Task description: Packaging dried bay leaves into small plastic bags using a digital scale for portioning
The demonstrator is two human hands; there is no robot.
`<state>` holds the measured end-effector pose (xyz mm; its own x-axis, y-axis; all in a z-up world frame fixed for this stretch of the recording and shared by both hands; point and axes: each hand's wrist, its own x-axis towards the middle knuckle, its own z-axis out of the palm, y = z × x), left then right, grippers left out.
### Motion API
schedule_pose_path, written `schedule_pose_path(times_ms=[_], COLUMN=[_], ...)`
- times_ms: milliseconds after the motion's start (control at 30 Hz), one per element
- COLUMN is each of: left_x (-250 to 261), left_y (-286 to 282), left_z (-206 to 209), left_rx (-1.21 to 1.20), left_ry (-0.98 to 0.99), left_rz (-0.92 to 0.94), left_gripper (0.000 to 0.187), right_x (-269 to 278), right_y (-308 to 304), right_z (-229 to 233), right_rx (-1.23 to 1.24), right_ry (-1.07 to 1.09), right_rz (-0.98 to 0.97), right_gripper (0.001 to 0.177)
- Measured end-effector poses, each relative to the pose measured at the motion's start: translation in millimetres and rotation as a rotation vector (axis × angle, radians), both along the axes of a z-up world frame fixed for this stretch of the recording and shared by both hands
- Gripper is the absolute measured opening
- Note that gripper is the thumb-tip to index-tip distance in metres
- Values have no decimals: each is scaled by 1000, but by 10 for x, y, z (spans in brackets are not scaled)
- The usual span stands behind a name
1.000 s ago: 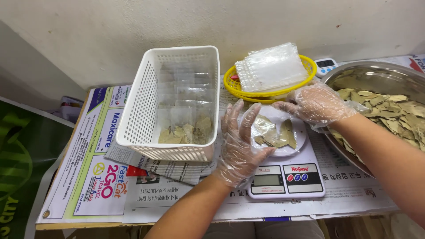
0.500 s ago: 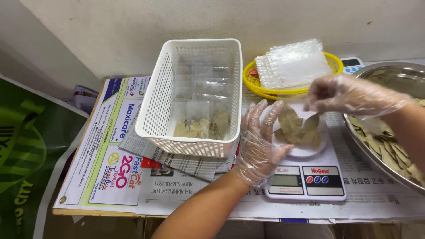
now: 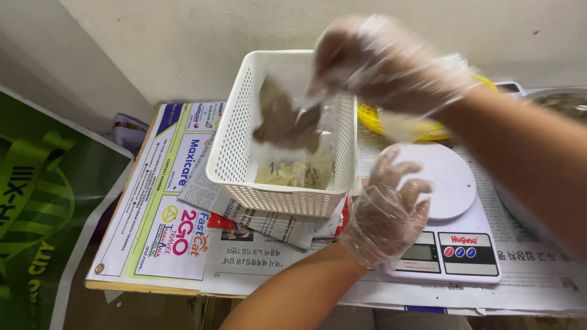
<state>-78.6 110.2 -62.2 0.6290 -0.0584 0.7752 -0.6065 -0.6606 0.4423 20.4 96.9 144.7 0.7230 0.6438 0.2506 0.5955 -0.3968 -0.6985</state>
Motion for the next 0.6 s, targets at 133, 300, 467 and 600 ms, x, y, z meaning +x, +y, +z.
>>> schedule_pose_path(times_ms=[133,300,467,600], left_x=[45,85,80,-33], left_y=[-105,-186,-99,-48], left_z=[61,-102,15,182], left_rx=[54,0,102,108], left_ry=[-193,-262,-347,-355], left_rz=[-19,67,109,104], left_gripper=[22,20,29,30], right_x=[52,-196,11,97], right_y=[342,356,322,173], right_z=[-724,-650,-902,-923], right_rx=[-425,-652,-828,-921], right_ry=[-164,-144,-324,-702], right_rz=[219,122,-59,25], right_gripper=[9,33,16,17])
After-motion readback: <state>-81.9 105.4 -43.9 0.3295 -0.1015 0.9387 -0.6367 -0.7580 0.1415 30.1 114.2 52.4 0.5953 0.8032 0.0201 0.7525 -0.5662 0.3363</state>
